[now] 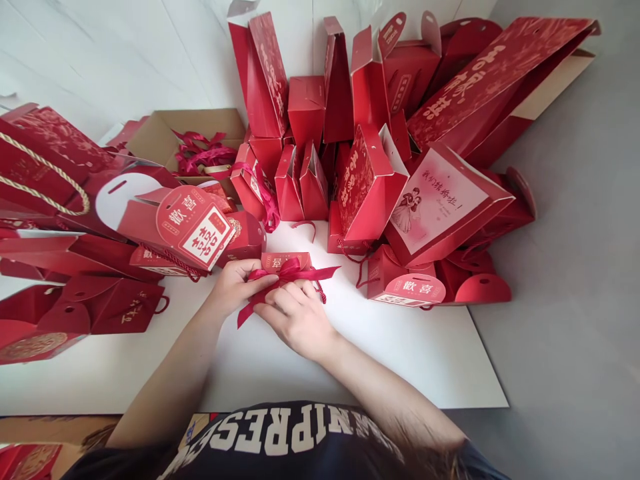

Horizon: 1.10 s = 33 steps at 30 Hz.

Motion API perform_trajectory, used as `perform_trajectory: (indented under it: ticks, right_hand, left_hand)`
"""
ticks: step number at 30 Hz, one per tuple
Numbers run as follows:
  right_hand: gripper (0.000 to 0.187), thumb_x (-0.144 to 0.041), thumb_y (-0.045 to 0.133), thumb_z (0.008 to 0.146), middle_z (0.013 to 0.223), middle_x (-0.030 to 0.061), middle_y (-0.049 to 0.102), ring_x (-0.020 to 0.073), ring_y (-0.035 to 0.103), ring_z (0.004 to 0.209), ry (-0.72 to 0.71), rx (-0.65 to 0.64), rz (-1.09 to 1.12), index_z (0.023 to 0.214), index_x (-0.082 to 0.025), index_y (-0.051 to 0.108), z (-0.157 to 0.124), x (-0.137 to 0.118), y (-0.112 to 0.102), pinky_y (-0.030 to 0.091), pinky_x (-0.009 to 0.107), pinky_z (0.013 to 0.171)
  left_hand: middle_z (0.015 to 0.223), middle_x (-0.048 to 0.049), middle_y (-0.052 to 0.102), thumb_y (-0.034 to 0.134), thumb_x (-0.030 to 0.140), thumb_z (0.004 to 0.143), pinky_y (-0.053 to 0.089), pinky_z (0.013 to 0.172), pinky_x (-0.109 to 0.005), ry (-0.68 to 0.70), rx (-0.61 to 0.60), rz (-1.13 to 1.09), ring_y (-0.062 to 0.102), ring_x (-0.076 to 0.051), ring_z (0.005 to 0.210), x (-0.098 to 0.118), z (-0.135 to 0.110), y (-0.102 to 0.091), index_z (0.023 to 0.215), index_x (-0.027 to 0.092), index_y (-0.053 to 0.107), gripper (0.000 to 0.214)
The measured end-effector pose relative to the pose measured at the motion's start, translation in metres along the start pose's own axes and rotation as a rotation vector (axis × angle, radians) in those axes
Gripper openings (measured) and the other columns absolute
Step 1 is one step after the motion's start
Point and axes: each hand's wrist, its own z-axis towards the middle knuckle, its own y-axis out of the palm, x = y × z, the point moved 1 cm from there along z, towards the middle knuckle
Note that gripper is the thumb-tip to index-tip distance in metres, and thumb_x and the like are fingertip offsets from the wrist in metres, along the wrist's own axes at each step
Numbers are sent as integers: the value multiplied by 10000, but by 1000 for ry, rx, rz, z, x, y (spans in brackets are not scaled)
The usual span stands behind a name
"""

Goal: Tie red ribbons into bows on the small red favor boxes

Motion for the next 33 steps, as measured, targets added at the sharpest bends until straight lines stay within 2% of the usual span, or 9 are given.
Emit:
perform_trajectory:
  ticks: [6, 13, 16, 18, 21, 23, 28, 30, 33]
  right_hand:
    - [102, -236, 568, 954, 899, 44, 675, 181, 565, 861, 3, -99, 286, 979, -215, 665, -1, 20, -30, 400, 338, 784]
    - [158, -260, 533, 970, 836, 37, 648, 176, 562, 807, 14, -322, 322, 902, -208, 666, -2, 35, -53, 396, 355, 809]
    - [100, -294, 602, 932, 886, 36, 659, 188, 577, 847, 33, -336, 380, 959, -222, 666, -2, 35, -61, 405, 376, 856]
    - [180, -324, 644, 902, 971, 51, 662, 210, 587, 919, 80, -252, 476, 1058, -235, 648, -1, 36, -65, 422, 391, 887]
    - [231, -351, 545, 955, 1092, 81, 630, 236, 578, 1035, 279, -44, 583, 1152, -250, 612, 3, 42, -61, 440, 411, 934]
    - [264, -385, 459, 990, 1169, 83, 600, 238, 561, 1109, 421, 16, 635, 1183, -265, 593, 8, 47, -53, 425, 420, 988]
    - [301, -462, 423, 992, 1281, 66, 562, 223, 491, 1254, 524, -77, 733, 1141, -269, 600, 25, 55, -32, 353, 398, 1086]
    - [268, -459, 451, 982, 1292, 69, 555, 225, 471, 1284, 529, -96, 747, 1035, -251, 612, 29, 55, -29, 341, 401, 1090]
    - [243, -425, 522, 957, 1266, 75, 567, 229, 493, 1262, 506, -126, 770, 848, -216, 584, 34, 53, -29, 354, 405, 1069]
  left_hand:
    - [578, 52, 286, 693, 423, 775, 238, 511, -224, 14, 48, 113, 305, -83, 555, 0, -1, 1, 584, 175, 342, 470]
    - [588, 56, 249, 691, 395, 754, 230, 526, -218, 34, 116, 168, 274, -80, 560, 4, 0, 6, 596, 184, 269, 498]
    - [590, 49, 312, 691, 385, 752, 261, 530, -215, 35, 97, 131, 317, -86, 566, 4, 0, 4, 599, 173, 383, 405]
    - [598, 41, 378, 688, 380, 759, 283, 525, -212, 18, 27, 72, 355, -92, 566, 3, -1, 1, 645, 165, 478, 322]
    - [598, 41, 403, 681, 372, 774, 283, 508, -204, 4, -59, 11, 364, -86, 546, 2, -3, -2, 655, 166, 474, 315]
    - [600, 41, 400, 671, 381, 787, 278, 506, -203, 16, -75, 20, 360, -83, 542, 2, -4, -3, 650, 164, 473, 324]
    - [604, 39, 425, 700, 427, 761, 303, 526, -215, 29, 25, 134, 385, -97, 575, 7, -6, 0, 679, 158, 558, 315]
    - [595, 43, 428, 731, 440, 726, 313, 532, -217, 29, 76, 192, 393, -101, 583, 8, -7, 2, 670, 161, 565, 329]
    - [599, 44, 446, 741, 430, 712, 326, 538, -218, 35, 85, 222, 401, -104, 587, 10, -7, 3, 705, 165, 602, 299]
